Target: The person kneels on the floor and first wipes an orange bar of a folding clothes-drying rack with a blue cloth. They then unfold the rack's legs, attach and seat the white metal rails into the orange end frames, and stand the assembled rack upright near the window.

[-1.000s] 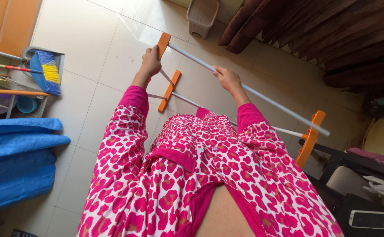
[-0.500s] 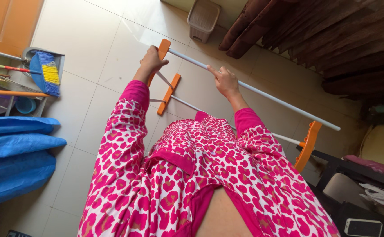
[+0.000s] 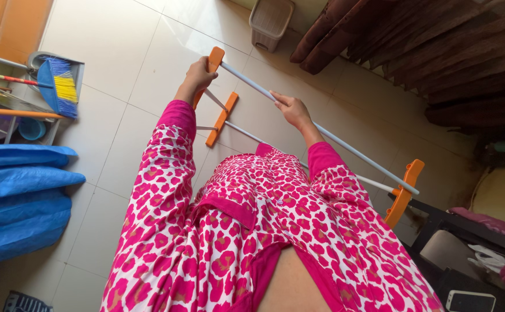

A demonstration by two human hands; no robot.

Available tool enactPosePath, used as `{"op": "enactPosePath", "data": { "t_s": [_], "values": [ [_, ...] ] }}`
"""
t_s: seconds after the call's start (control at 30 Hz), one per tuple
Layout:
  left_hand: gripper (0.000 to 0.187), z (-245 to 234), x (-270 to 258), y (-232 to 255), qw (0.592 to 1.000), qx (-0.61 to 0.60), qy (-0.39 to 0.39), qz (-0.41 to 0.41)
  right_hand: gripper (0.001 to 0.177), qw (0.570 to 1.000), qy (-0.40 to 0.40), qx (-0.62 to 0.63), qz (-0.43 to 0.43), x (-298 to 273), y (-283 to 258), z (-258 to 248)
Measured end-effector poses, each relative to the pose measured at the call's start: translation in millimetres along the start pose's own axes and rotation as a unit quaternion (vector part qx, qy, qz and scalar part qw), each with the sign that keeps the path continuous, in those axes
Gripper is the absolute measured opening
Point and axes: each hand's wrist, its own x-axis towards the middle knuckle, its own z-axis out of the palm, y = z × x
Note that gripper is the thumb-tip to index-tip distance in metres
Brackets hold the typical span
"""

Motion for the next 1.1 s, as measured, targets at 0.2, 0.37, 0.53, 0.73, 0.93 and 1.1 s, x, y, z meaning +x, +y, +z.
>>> {"op": "enactPosePath", "data": {
  "t_s": [0.2, 0.37, 0.53, 0.73, 0.93, 1.1],
  "values": [
    [0.067, -1, -7, 9, 1.0, -0.002, -0.008, -0.012, 0.037, 0.999, 0.004, -0.034, 0.022, -4, -8, -7],
    [0.067, -1, -8, 8, 1.0, 0.005, -0.006, -0.01, 0.036, 0.998, 0.012, -0.056, 0.037, -4, -11, -7],
    [0.066, -1, -8, 10, 1.0, -0.007, -0.012, -0.016, 0.036, 0.997, 0.019, -0.07, 0.013, -2, -9, -11],
    [0.066, 1, -8, 11, 1.0, -0.005, -0.011, -0.01, 0.036, 0.996, 0.03, -0.084, 0.021, -3, -8, -12],
    [0.065, 1, -7, 8, 1.0, 0.006, -0.007, 0.002, 0.037, 0.995, 0.05, -0.088, 0.024, -2, -4, -17],
    [0.063, 0, -10, 12, 1.0, -0.012, -0.009, -0.007, 0.037, 0.993, 0.035, -0.107, 0.041, -2, -5, -18]
  ]
}}
